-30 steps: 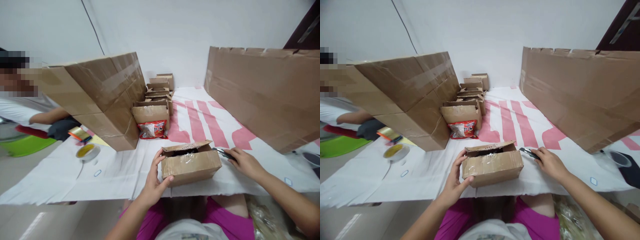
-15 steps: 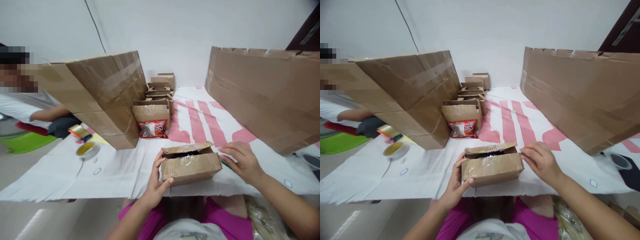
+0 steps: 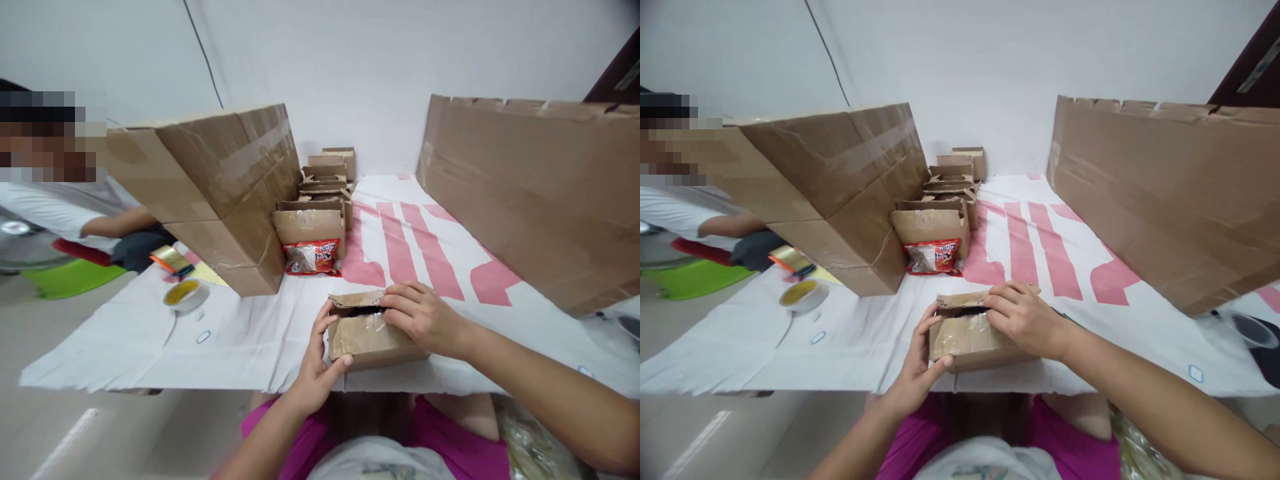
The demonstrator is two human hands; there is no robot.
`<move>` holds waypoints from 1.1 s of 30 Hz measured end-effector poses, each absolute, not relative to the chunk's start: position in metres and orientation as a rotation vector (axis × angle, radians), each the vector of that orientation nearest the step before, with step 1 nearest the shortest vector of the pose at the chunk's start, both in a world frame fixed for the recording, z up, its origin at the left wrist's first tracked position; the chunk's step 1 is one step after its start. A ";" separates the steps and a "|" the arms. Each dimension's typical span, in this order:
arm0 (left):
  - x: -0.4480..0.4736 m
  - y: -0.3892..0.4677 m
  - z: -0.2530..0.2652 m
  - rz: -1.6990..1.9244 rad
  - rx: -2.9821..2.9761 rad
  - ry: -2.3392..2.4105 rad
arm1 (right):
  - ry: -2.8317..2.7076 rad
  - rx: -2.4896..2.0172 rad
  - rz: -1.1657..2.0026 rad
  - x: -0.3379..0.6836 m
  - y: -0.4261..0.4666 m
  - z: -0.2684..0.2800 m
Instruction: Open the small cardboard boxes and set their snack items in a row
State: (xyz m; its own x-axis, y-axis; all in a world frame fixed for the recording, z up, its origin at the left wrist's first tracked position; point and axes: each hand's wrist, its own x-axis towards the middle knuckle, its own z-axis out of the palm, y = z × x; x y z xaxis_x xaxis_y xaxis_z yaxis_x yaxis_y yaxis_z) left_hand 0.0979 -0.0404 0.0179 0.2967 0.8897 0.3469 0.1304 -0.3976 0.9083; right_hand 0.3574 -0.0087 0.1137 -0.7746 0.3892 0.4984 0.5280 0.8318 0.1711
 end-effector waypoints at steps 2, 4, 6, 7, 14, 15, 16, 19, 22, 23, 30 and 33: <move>0.099 -0.040 0.018 1.191 1.750 0.907 | -2.521 -0.725 -0.373 0.354 -0.009 0.112; 0.100 -0.038 0.019 1.221 1.759 0.879 | -2.473 -0.811 -0.306 0.351 -0.011 0.110; 0.101 -0.037 0.019 1.243 1.783 0.856 | -2.436 -0.901 -0.235 0.349 -0.014 0.108; 0.101 -0.036 0.019 1.247 1.797 0.850 | -2.420 -0.940 -0.204 0.348 -0.016 0.108; 0.100 -0.037 0.017 1.244 1.830 0.837 | -2.263 -1.116 -0.022 0.342 -0.019 0.104; 0.100 -0.037 0.017 1.244 1.830 0.838 | -2.245 -1.134 -0.002 0.341 -0.018 0.104; 0.100 -0.038 0.017 1.245 1.831 0.838 | -2.230 -1.149 0.016 0.341 -0.018 0.103; 0.099 -0.038 0.018 1.241 1.837 0.843 | -2.195 -1.189 0.067 0.340 -0.018 0.103; 0.100 -0.038 0.018 1.235 1.846 0.854 | -2.159 -1.228 0.093 0.338 -0.019 0.104; 0.100 -0.038 0.018 1.234 1.849 0.858 | -2.147 -1.243 0.094 0.338 -0.020 0.104; 0.100 -0.039 0.018 1.222 1.849 0.868 | -2.073 -1.376 0.109 0.333 -0.015 0.105; 0.100 -0.039 0.019 1.221 1.864 0.854 | -1.909 -1.387 0.260 0.336 -0.009 0.105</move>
State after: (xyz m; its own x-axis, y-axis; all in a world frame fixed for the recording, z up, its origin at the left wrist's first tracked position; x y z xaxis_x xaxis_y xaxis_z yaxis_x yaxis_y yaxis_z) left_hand 0.0995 -0.0391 0.0187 0.3261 0.8338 0.4455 0.1323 -0.5069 0.8518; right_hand 0.3362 -0.0086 0.1052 -0.1326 0.8840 0.4483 0.7321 0.3923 -0.5569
